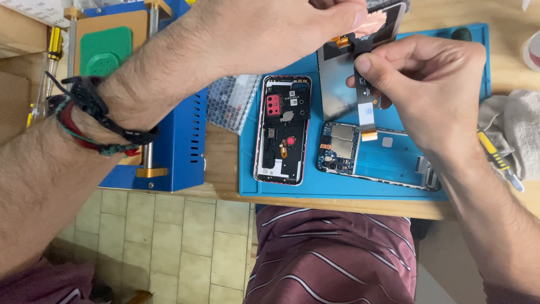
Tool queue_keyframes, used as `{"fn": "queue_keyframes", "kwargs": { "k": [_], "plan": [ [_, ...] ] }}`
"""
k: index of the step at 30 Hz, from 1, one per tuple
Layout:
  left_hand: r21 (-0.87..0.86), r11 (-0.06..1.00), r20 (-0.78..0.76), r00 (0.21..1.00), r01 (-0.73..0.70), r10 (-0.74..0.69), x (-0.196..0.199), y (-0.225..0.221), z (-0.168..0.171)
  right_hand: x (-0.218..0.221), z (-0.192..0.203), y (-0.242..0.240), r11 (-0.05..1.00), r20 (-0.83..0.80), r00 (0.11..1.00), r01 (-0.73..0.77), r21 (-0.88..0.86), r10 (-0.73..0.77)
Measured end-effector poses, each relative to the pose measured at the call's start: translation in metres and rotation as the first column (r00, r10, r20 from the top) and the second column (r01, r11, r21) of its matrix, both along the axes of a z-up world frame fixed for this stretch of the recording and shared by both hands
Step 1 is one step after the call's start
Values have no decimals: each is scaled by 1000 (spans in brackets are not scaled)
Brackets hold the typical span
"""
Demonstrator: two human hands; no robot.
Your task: A person is repairing a mobile phone by unscrewing internal parts and preparing a new screen by removing protective films.
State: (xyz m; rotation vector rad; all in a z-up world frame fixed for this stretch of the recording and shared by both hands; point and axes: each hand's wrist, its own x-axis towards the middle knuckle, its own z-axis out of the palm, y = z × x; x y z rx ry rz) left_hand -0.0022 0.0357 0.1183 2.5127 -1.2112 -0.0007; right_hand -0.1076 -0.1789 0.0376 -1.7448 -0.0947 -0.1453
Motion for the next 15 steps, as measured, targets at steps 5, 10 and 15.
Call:
{"fn": "queue_keyframes", "kwargs": {
  "k": [5, 10, 15],
  "plan": [
    [50, 999, -157, 987, -20, 28, -3, -4, 6, -1, -4, -2, 1000, 20, 1000, -1, 18, 1],
    [-142, 987, -45, 996, 75, -82, -8, -1, 2, -3, -3, -1, 1000, 25, 1000, -7, 19, 7],
    [-185, 983, -8, 1000, 6, -7, -12, -10, -8, -5, -1, -1, 1000, 34, 999, -13, 12, 13]
  ]
}}
